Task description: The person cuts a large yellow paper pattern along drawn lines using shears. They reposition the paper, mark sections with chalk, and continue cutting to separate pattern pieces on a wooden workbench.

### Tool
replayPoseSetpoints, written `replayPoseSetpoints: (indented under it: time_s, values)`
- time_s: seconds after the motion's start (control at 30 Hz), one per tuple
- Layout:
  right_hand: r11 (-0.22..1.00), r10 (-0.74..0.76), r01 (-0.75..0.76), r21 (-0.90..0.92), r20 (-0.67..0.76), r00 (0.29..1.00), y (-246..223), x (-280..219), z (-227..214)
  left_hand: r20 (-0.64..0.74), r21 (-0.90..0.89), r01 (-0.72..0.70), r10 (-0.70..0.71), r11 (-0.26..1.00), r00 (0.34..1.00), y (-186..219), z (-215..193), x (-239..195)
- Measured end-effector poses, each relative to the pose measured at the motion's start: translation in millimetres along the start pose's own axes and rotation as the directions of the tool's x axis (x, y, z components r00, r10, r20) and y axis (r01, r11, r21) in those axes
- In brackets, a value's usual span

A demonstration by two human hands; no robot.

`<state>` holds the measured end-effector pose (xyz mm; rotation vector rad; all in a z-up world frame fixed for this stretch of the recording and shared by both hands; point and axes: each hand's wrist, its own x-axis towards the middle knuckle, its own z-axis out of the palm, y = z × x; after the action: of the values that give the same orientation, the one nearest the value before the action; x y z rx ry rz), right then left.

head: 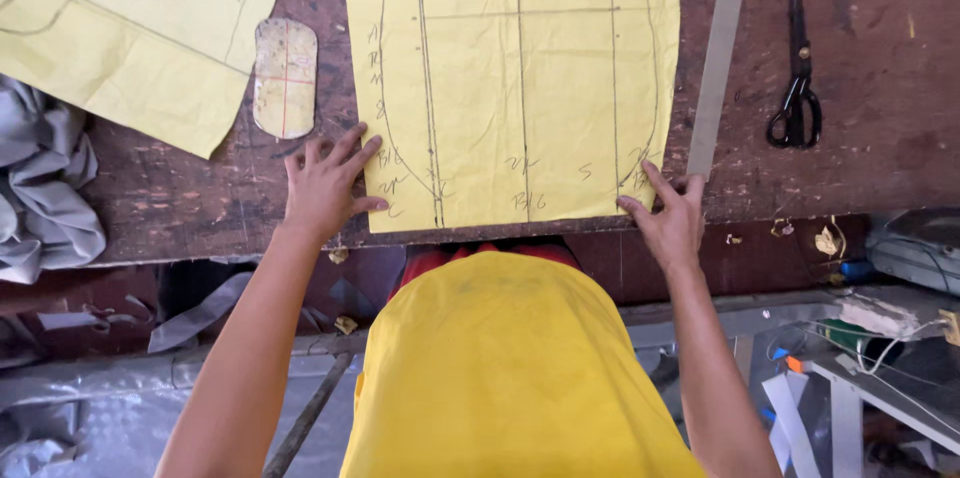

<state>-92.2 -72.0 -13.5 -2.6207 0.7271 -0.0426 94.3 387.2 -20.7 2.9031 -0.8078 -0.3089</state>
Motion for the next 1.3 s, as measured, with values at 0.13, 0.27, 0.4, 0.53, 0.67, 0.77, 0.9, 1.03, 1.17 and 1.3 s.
replayPoseSetpoints:
  time_s: [0.13, 0.27, 0.4, 0.53, 0.67, 0.77, 0.9, 1.03, 1.17, 1.3]
  values:
    - [0.999, 0.017, -0.017, 0.047, 0.004, 1.000, -4, 1, -3, -0.006, 0.003, 0.002, -0.002, 1.000, 1.000, 1, -3, 2]
    - [1.000, -0.002, 0.002, 0.016, -0.007, 1.000, -7, 0, -7, 0.000, -0.008, 0.006, -0.006, 1.000, 1.000, 2, -2, 1]
    - [1.000, -0.005, 0.005, -0.006, -0.010, 1.000, -4, 1, -4, 0.007, 0.005, 0.010, -0.010, 1.000, 1.000, 1, 0, 3]
    - [0.993, 0.071, -0.073, 0.091, 0.033, 0.997, 7, 3, 1, -0.010, 0.014, -0.001, 0.001, 1.000, 1.000, 3, 2, 1]
    - [0.995, 0.084, -0.074, 0.062, -0.179, 0.980, 34, 36, -17, 0.044, 0.015, 0.030, -0.031, 0.999, 0.999, 3, 1, 5]
    - [0.986, 0.146, -0.109, 0.129, -0.330, 0.932, 77, 80, -41, 0.021, -0.015, 0.014, -0.014, 1.000, 1.000, 5, 2, 0]
    - [0.935, 0.288, -0.332, -0.126, -0.276, 0.917, 135, 143, -52, 0.043, -0.001, 0.021, -0.021, 1.000, 0.999, 5, -1, 7]
    - [0.936, 0.136, -0.199, -0.290, -0.223, 0.965, 179, 163, -41, 0.054, -0.004, 0.038, -0.037, 0.999, 0.998, 5, 1, 5]
    - [0.969, 0.111, -0.156, -0.189, -0.229, 0.967, 216, 164, -56, 0.042, 0.012, 0.016, -0.017, 1.000, 0.999, 7, 3, 7]
    - [0.974, -0.031, -0.014, -0.224, -0.196, 0.980, 234, 181, -55, 0.067, 0.036, 0.011, -0.013, 0.999, 0.998, 9, -4, 4]
